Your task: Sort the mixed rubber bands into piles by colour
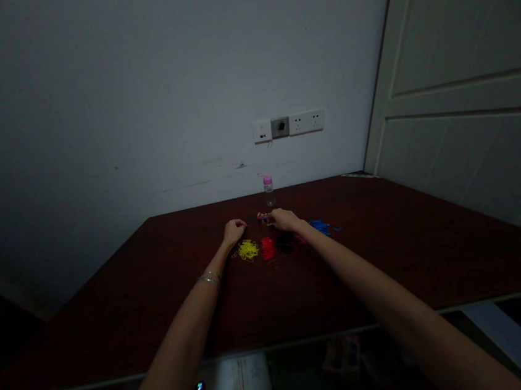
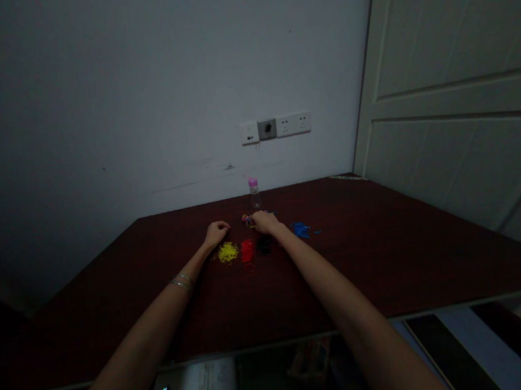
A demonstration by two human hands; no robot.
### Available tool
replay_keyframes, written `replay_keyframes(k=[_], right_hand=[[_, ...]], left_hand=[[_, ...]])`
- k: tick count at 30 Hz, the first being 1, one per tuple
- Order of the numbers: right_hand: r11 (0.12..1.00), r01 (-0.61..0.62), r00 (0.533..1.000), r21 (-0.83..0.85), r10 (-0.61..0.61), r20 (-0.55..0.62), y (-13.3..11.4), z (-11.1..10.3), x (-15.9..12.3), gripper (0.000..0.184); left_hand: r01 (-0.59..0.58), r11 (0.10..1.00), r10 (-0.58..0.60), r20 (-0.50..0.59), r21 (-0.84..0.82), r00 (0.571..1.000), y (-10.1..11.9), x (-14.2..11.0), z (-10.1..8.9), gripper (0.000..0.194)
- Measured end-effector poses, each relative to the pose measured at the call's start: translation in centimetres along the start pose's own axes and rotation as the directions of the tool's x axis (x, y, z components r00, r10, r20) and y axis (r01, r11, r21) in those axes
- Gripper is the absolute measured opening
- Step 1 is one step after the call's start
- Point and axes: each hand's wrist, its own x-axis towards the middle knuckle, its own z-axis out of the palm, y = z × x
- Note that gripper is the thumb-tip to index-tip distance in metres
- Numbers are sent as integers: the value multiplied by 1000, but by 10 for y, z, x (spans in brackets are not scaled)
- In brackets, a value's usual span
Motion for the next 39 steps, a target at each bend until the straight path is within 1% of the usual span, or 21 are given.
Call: replay_keyframes(k=[4, 7, 12, 16, 20, 25, 28, 31, 36, 39], right_hand=[[997, 29, 997, 71, -23, -78, 7, -1, -2, 24], [981, 57, 986, 186, -26, -166, 15, -3, 0, 22], [905, 181, 941, 384, -46, -334, 22, -9, 1, 21], [846, 292, 900, 447, -85, -427, 18, -14, -8, 21], [814, 369, 873, 449, -139, -467, 8, -18, -18, 21], [802, 406, 868, 439, -188, -459, -10, -16, -22, 20], [797, 424, 877, 430, -244, -413, -24, -10, -22, 21], [819, 425, 888, 385, -296, -352, -38, -3, -22, 23], [854, 404, 908, 330, -330, -258, -59, 5, -25, 27], [857, 419, 905, 301, -365, -220, -65, 9, -25, 29]], left_hand=[[-2, 1000, 2, -4, 2, 1000, 1, -1, 0, 24], [5, 1000, -5, -1, 6, 1000, 2, -1, -1, 23], [4, 1000, -4, -1, -1, 1000, -1, 1, 0, 22], [5, 1000, -5, 0, -14, 1000, -6, 4, 2, 22], [1, 1000, -1, -6, -26, 1000, -11, 6, 5, 22], [-15, 999, 15, -11, -43, 1000, -11, 6, 5, 23], [-24, 999, 23, -20, -46, 1000, -7, 3, 3, 23], [-30, 998, 29, -26, -54, 999, -1, -1, 0, 23], [-14, 996, 13, -6, -89, 1000, 3, -5, -3, 20], [0, 995, 0, 0, -95, 1000, 3, -5, -4, 22]])
